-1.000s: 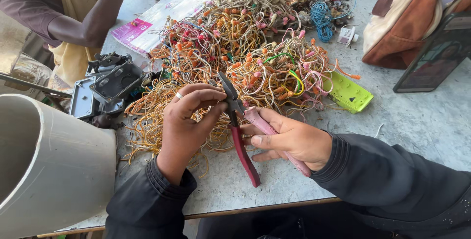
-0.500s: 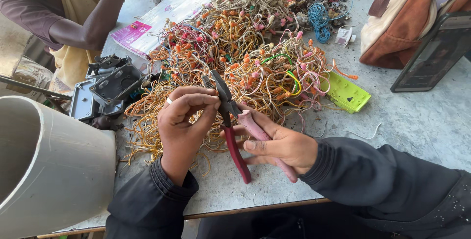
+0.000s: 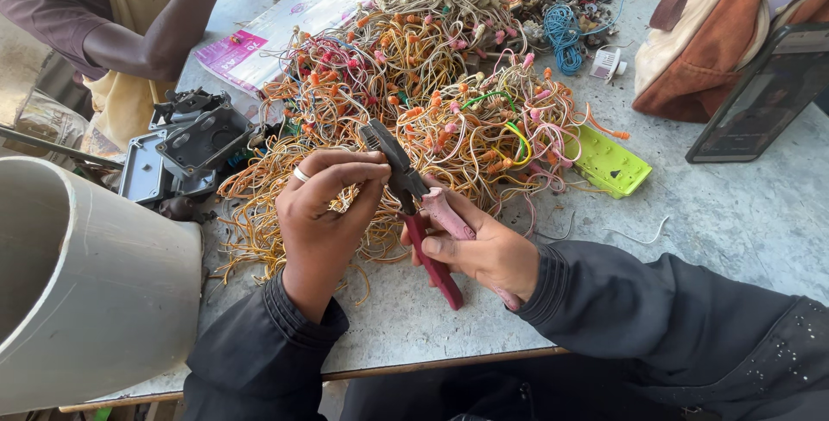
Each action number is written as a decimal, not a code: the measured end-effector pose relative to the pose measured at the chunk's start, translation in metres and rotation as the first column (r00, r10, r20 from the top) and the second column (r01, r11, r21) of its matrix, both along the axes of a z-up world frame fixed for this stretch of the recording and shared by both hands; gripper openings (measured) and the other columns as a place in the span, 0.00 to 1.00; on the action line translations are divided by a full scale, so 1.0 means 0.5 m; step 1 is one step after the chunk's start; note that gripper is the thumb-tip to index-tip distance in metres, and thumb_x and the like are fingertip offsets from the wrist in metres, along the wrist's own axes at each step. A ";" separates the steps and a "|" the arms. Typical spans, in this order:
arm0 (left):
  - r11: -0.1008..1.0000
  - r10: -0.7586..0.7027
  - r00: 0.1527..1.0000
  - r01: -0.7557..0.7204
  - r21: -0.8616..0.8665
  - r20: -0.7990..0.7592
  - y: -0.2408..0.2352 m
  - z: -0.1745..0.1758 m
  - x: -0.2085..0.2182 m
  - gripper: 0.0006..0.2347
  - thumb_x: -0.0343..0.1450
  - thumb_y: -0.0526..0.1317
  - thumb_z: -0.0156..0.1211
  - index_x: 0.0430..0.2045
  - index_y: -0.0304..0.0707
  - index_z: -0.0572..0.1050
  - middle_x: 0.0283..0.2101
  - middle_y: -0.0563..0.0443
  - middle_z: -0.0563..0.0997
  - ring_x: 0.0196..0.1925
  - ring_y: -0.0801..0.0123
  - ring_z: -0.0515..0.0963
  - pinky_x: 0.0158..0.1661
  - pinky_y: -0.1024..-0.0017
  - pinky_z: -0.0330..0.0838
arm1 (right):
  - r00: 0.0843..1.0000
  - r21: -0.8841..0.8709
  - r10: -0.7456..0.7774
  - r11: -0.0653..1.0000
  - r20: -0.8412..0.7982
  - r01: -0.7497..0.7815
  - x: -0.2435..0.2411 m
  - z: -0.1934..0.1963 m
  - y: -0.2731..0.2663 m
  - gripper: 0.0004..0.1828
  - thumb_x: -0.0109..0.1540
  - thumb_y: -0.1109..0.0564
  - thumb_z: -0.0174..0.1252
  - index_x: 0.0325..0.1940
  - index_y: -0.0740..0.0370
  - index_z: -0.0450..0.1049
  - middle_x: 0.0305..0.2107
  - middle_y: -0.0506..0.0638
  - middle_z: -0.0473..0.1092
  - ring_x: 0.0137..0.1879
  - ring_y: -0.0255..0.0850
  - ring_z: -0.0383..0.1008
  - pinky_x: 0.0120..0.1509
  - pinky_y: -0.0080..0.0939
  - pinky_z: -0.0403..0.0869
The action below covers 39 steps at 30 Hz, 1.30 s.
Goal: The person untangles a large pile of multi-colored wire lights, selects individual strands, and uses pliers to cut and strip the ends. They repeatedly handle the wires, separate them, and prepare the ends for connection.
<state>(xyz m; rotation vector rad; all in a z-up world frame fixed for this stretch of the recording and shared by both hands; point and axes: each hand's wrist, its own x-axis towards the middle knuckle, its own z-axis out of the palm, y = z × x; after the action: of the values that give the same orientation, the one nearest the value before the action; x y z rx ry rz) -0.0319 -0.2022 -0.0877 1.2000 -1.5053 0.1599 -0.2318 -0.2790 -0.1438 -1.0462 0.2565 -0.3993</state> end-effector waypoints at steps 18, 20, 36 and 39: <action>1.000 0.006 0.995 -0.007 0.012 0.097 0.009 -0.002 -0.016 0.09 0.68 0.25 0.70 0.38 0.37 0.82 0.43 0.49 0.83 0.45 0.66 0.85 0.47 0.71 0.79 | 0.982 0.086 0.153 0.986 -0.108 -0.144 -0.011 -0.001 -0.019 0.19 0.65 0.54 0.60 0.55 0.67 0.67 0.35 0.52 0.70 0.40 0.37 0.73 0.43 0.39 0.76; 1.000 -0.001 0.994 0.000 0.006 0.108 0.009 0.002 -0.016 0.09 0.68 0.25 0.70 0.38 0.37 0.82 0.43 0.49 0.83 0.45 0.66 0.85 0.47 0.72 0.79 | 0.988 0.029 0.122 0.992 -0.096 -0.119 -0.005 -0.015 -0.011 0.18 0.66 0.54 0.60 0.53 0.66 0.66 0.33 0.50 0.69 0.35 0.36 0.73 0.39 0.39 0.76; 0.687 0.718 0.658 -0.619 -0.380 0.226 0.192 0.062 0.099 0.10 0.74 0.22 0.57 0.43 0.34 0.80 0.48 0.46 0.82 0.51 0.59 0.81 0.54 0.64 0.75 | 0.974 0.010 0.214 0.977 -0.078 -0.214 -0.037 0.044 -0.067 0.32 0.70 0.53 0.54 0.76 0.70 0.61 0.46 0.53 0.67 0.51 0.42 0.71 0.56 0.51 0.77; 0.559 0.829 0.540 -0.808 -0.185 0.146 0.281 0.082 0.133 0.12 0.75 0.23 0.48 0.43 0.34 0.79 0.47 0.45 0.83 0.47 0.58 0.81 0.51 0.64 0.73 | 0.976 0.057 0.215 0.975 0.034 -0.217 -0.071 0.069 -0.088 0.32 0.71 0.54 0.52 0.77 0.72 0.57 0.46 0.54 0.68 0.51 0.44 0.72 0.56 0.54 0.77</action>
<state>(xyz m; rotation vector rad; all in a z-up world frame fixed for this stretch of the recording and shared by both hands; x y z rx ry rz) 0.0347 -0.0616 -0.0466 1.7852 -0.9556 1.0309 -0.2672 -0.3231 -0.1092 -0.9962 0.1270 -0.2083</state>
